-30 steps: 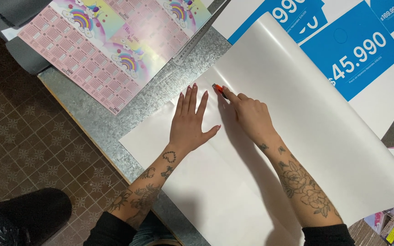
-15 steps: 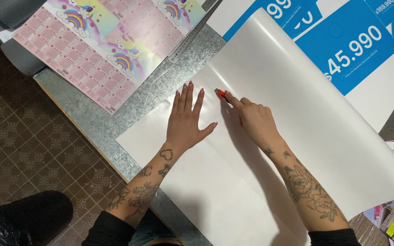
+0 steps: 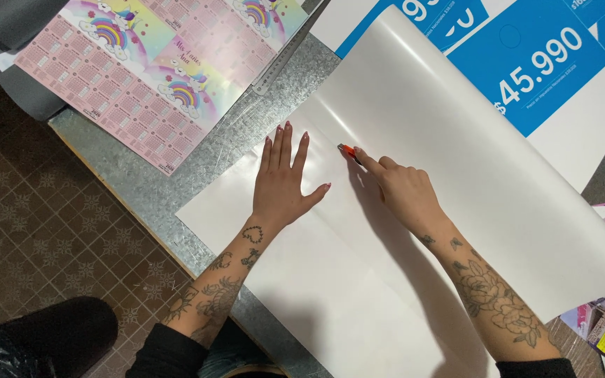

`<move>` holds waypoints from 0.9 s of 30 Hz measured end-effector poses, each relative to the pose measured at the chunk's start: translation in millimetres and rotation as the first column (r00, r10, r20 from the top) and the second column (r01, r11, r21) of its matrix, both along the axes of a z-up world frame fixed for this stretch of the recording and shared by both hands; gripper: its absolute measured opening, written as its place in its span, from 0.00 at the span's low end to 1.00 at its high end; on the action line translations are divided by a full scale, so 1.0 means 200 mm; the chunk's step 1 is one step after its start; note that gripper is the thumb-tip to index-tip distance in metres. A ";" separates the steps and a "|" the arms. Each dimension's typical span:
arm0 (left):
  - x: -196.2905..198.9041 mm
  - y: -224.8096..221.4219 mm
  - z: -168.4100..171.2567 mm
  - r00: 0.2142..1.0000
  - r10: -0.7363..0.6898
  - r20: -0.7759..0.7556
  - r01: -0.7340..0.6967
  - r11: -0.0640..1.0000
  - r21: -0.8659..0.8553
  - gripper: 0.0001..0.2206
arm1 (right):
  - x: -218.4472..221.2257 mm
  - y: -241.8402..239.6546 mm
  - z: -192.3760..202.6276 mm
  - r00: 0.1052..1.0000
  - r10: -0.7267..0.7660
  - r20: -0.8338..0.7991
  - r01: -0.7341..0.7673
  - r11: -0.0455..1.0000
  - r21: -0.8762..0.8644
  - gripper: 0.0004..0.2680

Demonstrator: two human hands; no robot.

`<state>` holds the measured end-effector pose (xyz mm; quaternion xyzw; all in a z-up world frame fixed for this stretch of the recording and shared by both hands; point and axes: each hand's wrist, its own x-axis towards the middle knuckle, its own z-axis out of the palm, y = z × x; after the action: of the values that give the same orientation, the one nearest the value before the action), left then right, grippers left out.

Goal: Aligning a printed graphic onto a vinyl sheet, smoothing it by hand, and trimming the edges with a utility knife.

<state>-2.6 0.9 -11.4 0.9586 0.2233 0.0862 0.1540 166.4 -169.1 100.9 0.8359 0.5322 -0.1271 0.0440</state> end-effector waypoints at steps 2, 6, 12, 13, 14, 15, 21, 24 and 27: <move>0.00 0.00 0.00 1.000 -0.004 0.005 0.004 1.000 -0.010 0.47 | 0.01 -0.03 -0.02 1.000 -0.007 -0.009 0.007 1.000 -0.005 0.24; 0.00 0.01 -0.01 1.000 -0.007 0.019 0.008 1.000 -0.026 0.48 | 0.00 -0.09 -0.02 1.000 -0.009 0.013 0.009 1.000 -0.009 0.23; 0.00 0.00 0.00 1.000 -0.010 0.013 0.010 1.000 -0.026 0.47 | -0.01 -0.18 -0.04 0.999 -0.032 0.003 0.032 0.999 -0.006 0.23; 0.00 0.01 0.00 1.000 -0.010 0.014 0.010 0.999 -0.031 0.47 | -0.01 -0.19 -0.04 0.999 -0.036 0.008 0.036 0.999 -0.001 0.23; 0.00 0.00 0.00 1.000 -0.012 0.015 0.013 0.999 -0.030 0.47 | -0.01 -0.20 -0.04 0.999 -0.038 0.008 0.038 0.999 0.000 0.23; 0.00 0.00 0.00 1.000 -0.012 0.005 0.012 0.999 -0.036 0.48 | -0.02 -0.22 -0.03 0.999 -0.027 0.022 0.027 1.000 -0.009 0.24; 0.00 0.00 0.00 1.000 -0.008 -0.013 0.008 0.999 -0.037 0.48 | 0.00 -0.32 -0.07 0.999 -0.030 0.037 0.032 0.998 -0.047 0.24; 0.00 0.00 0.01 1.000 -0.008 -0.025 0.007 0.999 -0.036 0.48 | 0.00 -0.37 -0.06 0.999 -0.040 0.035 0.042 0.998 -0.057 0.25; 0.00 0.00 0.01 0.999 -0.006 -0.035 0.004 0.999 -0.036 0.48 | -0.01 -0.40 -0.04 0.998 -0.053 0.032 0.055 0.996 -0.067 0.25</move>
<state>-2.1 1.4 -10.3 0.9576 0.2251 0.0650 0.1676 163.8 -248.3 92.9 0.8498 0.5040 -0.1336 0.0771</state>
